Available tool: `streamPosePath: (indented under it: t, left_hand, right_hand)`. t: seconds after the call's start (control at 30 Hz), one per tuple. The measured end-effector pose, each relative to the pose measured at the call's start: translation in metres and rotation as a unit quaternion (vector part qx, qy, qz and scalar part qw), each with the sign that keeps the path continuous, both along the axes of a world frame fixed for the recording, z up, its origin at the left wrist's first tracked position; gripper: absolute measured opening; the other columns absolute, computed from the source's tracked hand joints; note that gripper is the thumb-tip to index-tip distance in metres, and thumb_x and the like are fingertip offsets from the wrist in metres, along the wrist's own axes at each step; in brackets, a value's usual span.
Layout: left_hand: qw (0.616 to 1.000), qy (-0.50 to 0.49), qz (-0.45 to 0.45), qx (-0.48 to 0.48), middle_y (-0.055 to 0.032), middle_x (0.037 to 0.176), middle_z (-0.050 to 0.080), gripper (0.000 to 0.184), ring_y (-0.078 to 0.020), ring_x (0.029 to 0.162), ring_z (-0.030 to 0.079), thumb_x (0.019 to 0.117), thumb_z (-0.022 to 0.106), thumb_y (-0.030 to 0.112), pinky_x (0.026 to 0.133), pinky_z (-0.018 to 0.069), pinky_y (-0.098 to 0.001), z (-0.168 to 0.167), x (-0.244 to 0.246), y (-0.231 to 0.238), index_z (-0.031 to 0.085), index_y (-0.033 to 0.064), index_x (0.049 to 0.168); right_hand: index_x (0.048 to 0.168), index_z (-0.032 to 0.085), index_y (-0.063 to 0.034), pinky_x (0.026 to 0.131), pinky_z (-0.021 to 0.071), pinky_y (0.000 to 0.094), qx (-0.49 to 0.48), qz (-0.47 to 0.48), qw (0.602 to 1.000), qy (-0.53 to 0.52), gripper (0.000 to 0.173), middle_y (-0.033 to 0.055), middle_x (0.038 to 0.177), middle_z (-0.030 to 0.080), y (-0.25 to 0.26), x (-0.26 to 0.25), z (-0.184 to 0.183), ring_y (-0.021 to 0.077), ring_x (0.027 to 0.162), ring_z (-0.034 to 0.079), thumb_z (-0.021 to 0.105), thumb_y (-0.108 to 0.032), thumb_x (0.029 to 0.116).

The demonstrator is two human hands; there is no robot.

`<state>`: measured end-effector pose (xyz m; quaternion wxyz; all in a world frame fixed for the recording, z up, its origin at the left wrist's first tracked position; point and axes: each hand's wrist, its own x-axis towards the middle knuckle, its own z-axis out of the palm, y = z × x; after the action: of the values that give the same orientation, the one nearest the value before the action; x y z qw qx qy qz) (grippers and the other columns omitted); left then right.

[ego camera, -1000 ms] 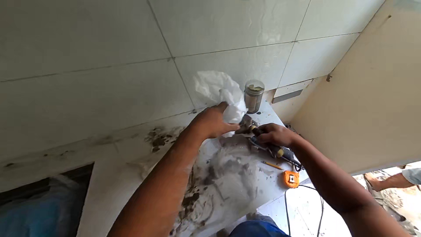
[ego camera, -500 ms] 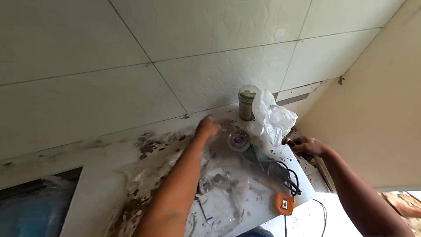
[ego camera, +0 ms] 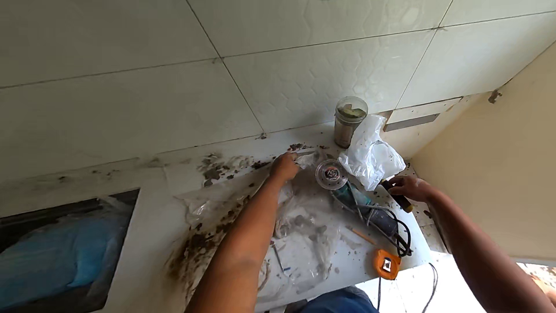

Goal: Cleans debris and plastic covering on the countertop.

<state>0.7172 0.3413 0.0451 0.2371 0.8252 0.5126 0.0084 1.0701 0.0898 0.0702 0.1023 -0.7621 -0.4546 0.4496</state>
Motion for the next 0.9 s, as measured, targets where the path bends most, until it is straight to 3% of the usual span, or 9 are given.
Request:
streamPosePath:
  t: [0.07, 0.17, 0.27, 0.4, 0.5, 0.63, 0.77, 0.9]
  left_hand:
    - [1.0, -0.005, 0.01, -0.012, -0.0214, 0.121, 0.068, 0.029, -0.0397, 0.117, 0.064, 0.0989, 0.062, 0.019, 0.099, 0.0476, -0.0651, 0.0, -0.01, -0.011, 0.069, 0.0037, 0.123]
    - [1.0, 0.003, 0.013, -0.009, -0.0215, 0.107, 0.07, 0.023, -0.0401, 0.106, 0.067, 0.0973, 0.062, 0.019, 0.09, 0.0503, -0.065, -0.002, -0.022, -0.022, 0.07, 0.0032, 0.112]
    - [1.0, -0.008, 0.002, -0.009, -0.02, 0.096, 0.07, 0.016, -0.0396, 0.096, 0.067, 0.0945, 0.066, 0.016, 0.083, 0.0517, -0.0641, -0.002, -0.043, -0.039, 0.07, 0.0026, 0.101]
    - [0.999, 0.027, -0.02, -0.018, -0.0183, 0.1, 0.071, 0.018, -0.0369, 0.099, 0.068, 0.0919, 0.069, 0.014, 0.087, 0.0523, -0.0617, 0.015, -0.077, -0.067, 0.072, 0.0033, 0.106]
    - [0.997, 0.052, -0.038, -0.042, -0.0167, 0.105, 0.071, 0.018, -0.0346, 0.102, 0.067, 0.0937, 0.067, 0.015, 0.09, 0.052, -0.0587, 0.028, -0.105, -0.089, 0.072, 0.0022, 0.105]
    - [0.995, 0.036, -0.057, -0.074, -0.0196, 0.104, 0.07, 0.018, -0.0358, 0.103, 0.067, 0.0929, 0.066, 0.013, 0.092, 0.0507, -0.0578, 0.041, -0.147, -0.12, 0.071, -0.0021, 0.102]
    - [0.992, 0.027, -0.066, -0.108, -0.0199, 0.101, 0.068, 0.018, -0.0347, 0.098, 0.065, 0.0921, 0.066, 0.014, 0.089, 0.0504, -0.0554, 0.048, -0.18, -0.148, 0.068, -0.0025, 0.099]
    - [0.988, 0.011, -0.099, -0.116, -0.0226, 0.102, 0.068, 0.019, -0.0367, 0.098, 0.066, 0.092, 0.064, 0.012, 0.088, 0.0505, -0.0543, 0.054, -0.21, -0.175, 0.067, -0.0055, 0.097]
  right_hand:
    - [0.143, 0.055, -0.0025, 0.106, 0.0441, 0.0629, 0.032, -0.024, 0.993, -0.109, 0.056, 0.0254, 0.137, 0.059, -0.014, -0.018, 0.018, 0.0421, 0.125, 0.057, 0.068, -0.033, 0.098]
    - [0.139, 0.06, -0.0042, 0.107, 0.0461, 0.0583, 0.106, -0.008, 0.981, -0.165, 0.05, 0.0234, 0.136, 0.06, -0.036, -0.069, 0.045, 0.0405, 0.127, 0.057, 0.064, -0.035, 0.0997]
    - [0.144, 0.057, -0.0089, 0.111, 0.0415, 0.0575, 0.088, 0.07, 0.98, -0.163, 0.059, 0.0207, 0.141, 0.057, -0.045, -0.112, 0.039, 0.0405, 0.135, 0.05, 0.069, -0.041, 0.0955]
    - [0.157, 0.041, -0.0129, 0.111, 0.037, 0.0627, 0.023, 0.109, 0.974, -0.199, 0.085, 0.0208, 0.154, 0.044, -0.04, -0.135, 0.02, 0.0424, 0.143, 0.039, 0.074, -0.052, 0.0883]
    - [0.154, 0.046, -0.0121, 0.112, 0.0341, 0.0627, 0.06, 0.097, 0.968, -0.223, 0.076, 0.0217, 0.156, 0.042, -0.044, -0.152, 0.024, 0.0427, 0.146, 0.036, 0.073, -0.045, 0.0907]
    - [0.144, 0.057, -0.0062, 0.11, 0.0417, 0.0587, 0.168, 0.123, 0.962, -0.178, 0.058, 0.0232, 0.144, 0.055, -0.052, -0.201, 0.039, 0.0426, 0.135, 0.05, 0.068, -0.036, 0.0953]
    - [0.157, 0.04, -0.0106, 0.117, 0.0362, 0.0567, 0.109, 0.184, 0.969, -0.125, 0.071, 0.0251, 0.159, 0.038, -0.019, -0.263, 0.031, 0.042, 0.147, 0.037, 0.069, -0.028, 0.0952]
    - [0.163, 0.029, -0.0176, 0.12, 0.0273, 0.0614, 0.108, 0.212, 0.947, -0.216, 0.08, 0.0304, 0.163, 0.027, 0.024, -0.299, 0.003, 0.0468, 0.152, 0.025, 0.064, -0.011, 0.092]
